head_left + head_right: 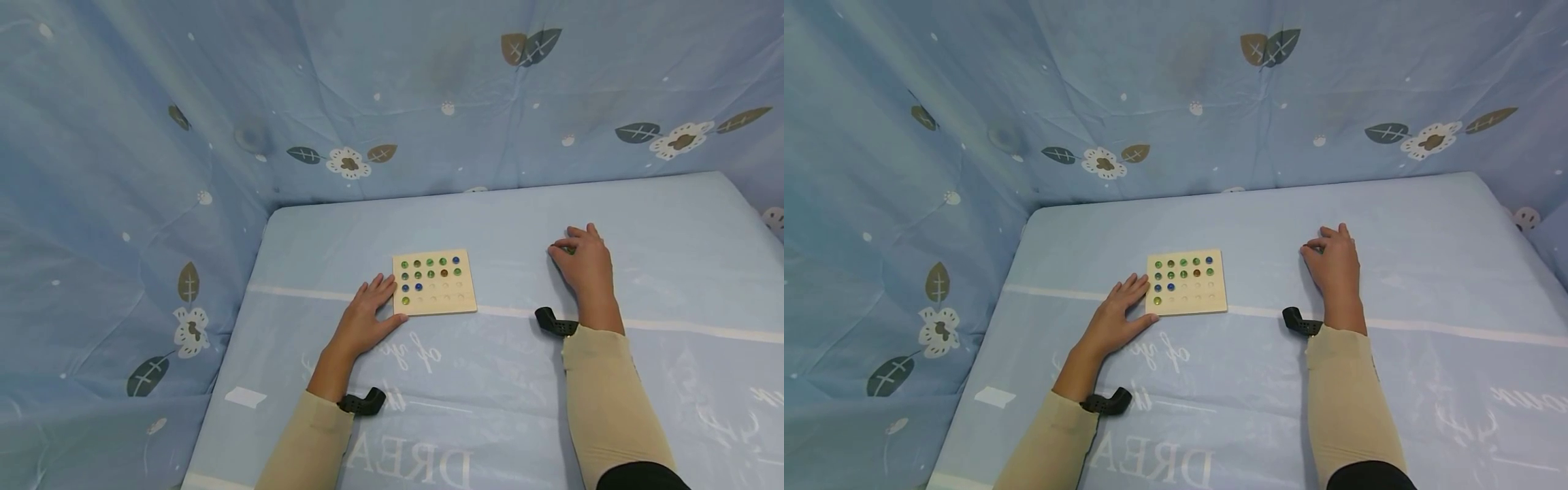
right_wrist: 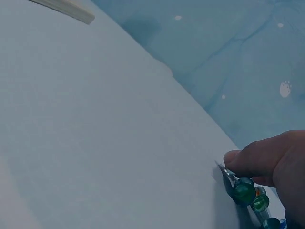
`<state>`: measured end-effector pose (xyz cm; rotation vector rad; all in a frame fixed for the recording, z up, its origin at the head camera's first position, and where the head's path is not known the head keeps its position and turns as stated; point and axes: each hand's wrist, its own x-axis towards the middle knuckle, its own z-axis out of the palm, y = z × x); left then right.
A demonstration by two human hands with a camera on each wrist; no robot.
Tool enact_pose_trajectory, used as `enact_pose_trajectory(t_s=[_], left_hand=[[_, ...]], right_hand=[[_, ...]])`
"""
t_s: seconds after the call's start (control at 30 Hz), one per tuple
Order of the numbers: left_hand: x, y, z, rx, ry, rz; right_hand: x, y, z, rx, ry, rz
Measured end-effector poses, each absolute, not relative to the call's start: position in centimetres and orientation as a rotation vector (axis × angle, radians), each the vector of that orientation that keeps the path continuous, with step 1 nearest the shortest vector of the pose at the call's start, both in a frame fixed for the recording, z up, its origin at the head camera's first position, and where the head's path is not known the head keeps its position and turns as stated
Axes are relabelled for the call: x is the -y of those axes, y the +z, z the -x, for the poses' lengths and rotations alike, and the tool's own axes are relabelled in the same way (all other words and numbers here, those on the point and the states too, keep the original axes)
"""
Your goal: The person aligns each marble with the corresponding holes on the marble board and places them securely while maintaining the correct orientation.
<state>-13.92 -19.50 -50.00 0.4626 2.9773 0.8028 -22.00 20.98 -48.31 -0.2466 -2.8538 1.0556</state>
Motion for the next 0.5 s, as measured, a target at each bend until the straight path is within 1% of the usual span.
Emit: enact_pose_trajectory(t_s=[0.5], left_hand=[[19.51, -50.07, 13.82, -2.979, 0.805, -0.45]], right_hand=[[-20.2, -47.9, 21.92, 2.798, 1.116, 0.238]])
